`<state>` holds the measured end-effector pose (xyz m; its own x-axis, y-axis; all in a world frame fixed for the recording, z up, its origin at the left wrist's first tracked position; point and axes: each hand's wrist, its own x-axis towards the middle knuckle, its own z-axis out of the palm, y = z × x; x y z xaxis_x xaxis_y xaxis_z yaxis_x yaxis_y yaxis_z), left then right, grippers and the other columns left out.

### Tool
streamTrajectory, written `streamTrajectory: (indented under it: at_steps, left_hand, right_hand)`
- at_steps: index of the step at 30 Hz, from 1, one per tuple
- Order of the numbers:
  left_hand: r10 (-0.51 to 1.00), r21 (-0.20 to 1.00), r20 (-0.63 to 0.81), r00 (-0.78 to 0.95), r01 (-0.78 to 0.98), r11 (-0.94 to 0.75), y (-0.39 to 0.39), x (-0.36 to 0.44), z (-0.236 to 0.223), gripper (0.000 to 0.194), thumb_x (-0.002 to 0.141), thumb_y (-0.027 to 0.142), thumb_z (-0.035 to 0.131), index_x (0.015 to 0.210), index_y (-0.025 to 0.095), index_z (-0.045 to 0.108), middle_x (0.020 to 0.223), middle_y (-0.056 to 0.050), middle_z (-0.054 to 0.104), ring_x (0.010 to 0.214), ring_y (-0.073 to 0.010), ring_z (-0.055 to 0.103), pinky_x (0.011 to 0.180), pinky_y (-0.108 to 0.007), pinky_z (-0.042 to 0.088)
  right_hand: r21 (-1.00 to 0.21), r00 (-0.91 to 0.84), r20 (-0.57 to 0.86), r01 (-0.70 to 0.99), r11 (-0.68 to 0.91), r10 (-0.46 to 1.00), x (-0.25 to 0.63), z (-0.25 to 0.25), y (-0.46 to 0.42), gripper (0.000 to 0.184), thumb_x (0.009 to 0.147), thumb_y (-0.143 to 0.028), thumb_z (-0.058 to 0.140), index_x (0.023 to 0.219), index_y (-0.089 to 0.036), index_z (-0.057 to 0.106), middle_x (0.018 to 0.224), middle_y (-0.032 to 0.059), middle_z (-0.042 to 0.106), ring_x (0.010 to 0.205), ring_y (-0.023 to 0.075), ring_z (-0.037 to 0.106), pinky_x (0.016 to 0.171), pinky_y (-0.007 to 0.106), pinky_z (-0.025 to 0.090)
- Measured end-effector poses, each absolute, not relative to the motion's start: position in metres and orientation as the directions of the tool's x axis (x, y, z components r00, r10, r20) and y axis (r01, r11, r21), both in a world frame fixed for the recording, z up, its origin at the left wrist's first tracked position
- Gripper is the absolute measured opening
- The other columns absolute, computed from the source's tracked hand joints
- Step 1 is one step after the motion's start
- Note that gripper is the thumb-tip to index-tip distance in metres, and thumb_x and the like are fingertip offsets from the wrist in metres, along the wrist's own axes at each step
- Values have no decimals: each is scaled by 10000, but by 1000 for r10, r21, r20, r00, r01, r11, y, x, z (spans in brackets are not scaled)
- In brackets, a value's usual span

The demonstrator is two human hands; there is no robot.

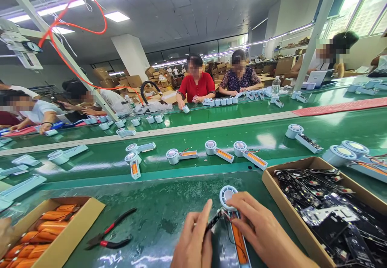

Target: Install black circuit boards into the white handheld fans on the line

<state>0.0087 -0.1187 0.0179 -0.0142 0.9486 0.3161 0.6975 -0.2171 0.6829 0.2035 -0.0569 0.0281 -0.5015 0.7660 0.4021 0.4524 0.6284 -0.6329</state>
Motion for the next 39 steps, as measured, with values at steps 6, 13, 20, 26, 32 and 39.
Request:
streamTrajectory:
  at_steps: [6, 13, 20, 26, 32, 39]
  left_hand:
    - [912, 738, 410, -23, 596, -317, -105, 17, 44, 506, 965, 237, 554, 1432, 421, 488, 961, 30, 711, 830, -141, 668, 831, -230, 531]
    - [974, 970, 10, 228, 236, -66, -66, 22, 9, 841, 667, 470, 886, 1419, 406, 516, 1622, -63, 250, 708, -116, 600, 644, -297, 523]
    - [993, 946, 37, 111, 317, -71, -62, 29, -6, 660, 792, 303, 777, 1405, 339, 536, 1545, -86, 358, 635, -95, 516, 653, -302, 491]
    - [999, 947, -2, 32, 322, -8, -62, 36, -1, 632, 761, 323, 776, 1359, 351, 574, 1594, -72, 406, 597, -124, 548, 631, -322, 505]
    - [997, 973, -72, 9, 220, 68, -63, 39, -3, 720, 722, 292, 768, 1402, 305, 530, 1445, -104, 588, 514, -110, 545, 495, -289, 499]
    - [995, 981, -99, 26, 173, 93, -66, 37, -3, 679, 789, 277, 717, 1428, 289, 490, 1065, -69, 749, 507, -129, 558, 496, -272, 498]
  right_hand:
    - [-479, -776, 301, 380, 791, 555, 207, 88, -41, 248, 946, -49, 472, 1063, -205, 624, 980, 49, 689, 911, 214, 612, 865, 363, 522]
    - [-720, -381, 371, 459, 521, 847, 218, 64, -22, 550, 800, 33, 469, 1294, -200, 534, 1030, 36, 637, 854, 164, 612, 752, 279, 495]
    - [-854, -345, -15, 493, 167, 939, 242, 65, -29, 176, 817, -108, 676, 961, -201, 641, 776, -47, 641, 583, 130, 651, 612, 252, 483]
    - [-386, -457, 49, 811, 439, 888, 255, 59, -35, 180, 809, -293, 820, 748, -197, 680, 790, 2, 663, 779, 210, 655, 661, 287, 418]
    - [-285, -608, -5, 762, 582, 794, 258, 54, -45, 245, 1017, -192, 499, 1193, -284, 642, 856, 7, 681, 758, 214, 693, 655, 297, 452]
    - [-280, -620, 36, 747, 604, 784, 253, 39, -60, 537, 990, -257, 536, 1492, -376, 387, 1119, 44, 665, 786, 225, 734, 664, 308, 517]
